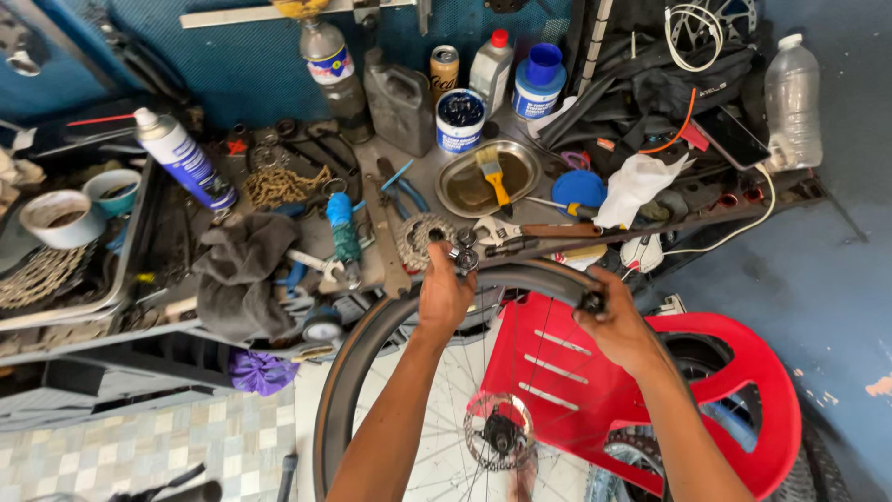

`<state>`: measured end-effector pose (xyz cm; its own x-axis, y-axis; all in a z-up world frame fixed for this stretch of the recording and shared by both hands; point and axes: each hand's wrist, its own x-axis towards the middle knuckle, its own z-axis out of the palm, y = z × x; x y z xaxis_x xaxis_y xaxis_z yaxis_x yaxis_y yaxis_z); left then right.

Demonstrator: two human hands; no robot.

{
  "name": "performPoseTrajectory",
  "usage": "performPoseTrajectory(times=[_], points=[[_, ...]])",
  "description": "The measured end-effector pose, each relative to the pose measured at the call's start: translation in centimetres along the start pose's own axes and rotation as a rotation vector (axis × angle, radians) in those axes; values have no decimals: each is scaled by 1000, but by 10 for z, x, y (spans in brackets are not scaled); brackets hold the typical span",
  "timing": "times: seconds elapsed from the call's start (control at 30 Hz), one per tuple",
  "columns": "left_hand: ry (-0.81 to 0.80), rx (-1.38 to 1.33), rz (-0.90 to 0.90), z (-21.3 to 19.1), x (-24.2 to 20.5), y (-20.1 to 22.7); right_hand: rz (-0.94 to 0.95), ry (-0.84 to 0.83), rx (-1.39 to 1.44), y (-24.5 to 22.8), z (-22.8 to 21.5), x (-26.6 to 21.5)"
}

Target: The person uses a screwdriver to remove a nut from the bicycle wheel hub. They then wipe the hub with a cloth and a tissue, inspect the internal components, and place the disassembled parts on the workbench.

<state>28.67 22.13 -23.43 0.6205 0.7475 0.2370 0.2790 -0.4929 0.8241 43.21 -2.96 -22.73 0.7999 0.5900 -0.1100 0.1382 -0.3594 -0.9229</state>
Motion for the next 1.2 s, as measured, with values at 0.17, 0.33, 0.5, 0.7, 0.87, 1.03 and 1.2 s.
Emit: performPoseTrajectory(times=[0.17,0.33,0.5,0.7,0.87,1.03,1.2], points=[[94,198,138,30,29,-9,-380,207,-288,-32,13,74],[130,170,201,42,34,-15,-490,230,-416,-44,41,142],[153,177,198,49,29,-15,-357,161,-504,-34,63,163],[85,260,139,46,21,-11,-383,193,-541,-42,57,151],[76,251,30,44,18,-7,-537,251,-484,-46,38,111],[21,314,48,39,12,-4,-393,197,-378,-44,31,75],[91,220,81,29,3,1,-411,236,-416,-45,27,40]])
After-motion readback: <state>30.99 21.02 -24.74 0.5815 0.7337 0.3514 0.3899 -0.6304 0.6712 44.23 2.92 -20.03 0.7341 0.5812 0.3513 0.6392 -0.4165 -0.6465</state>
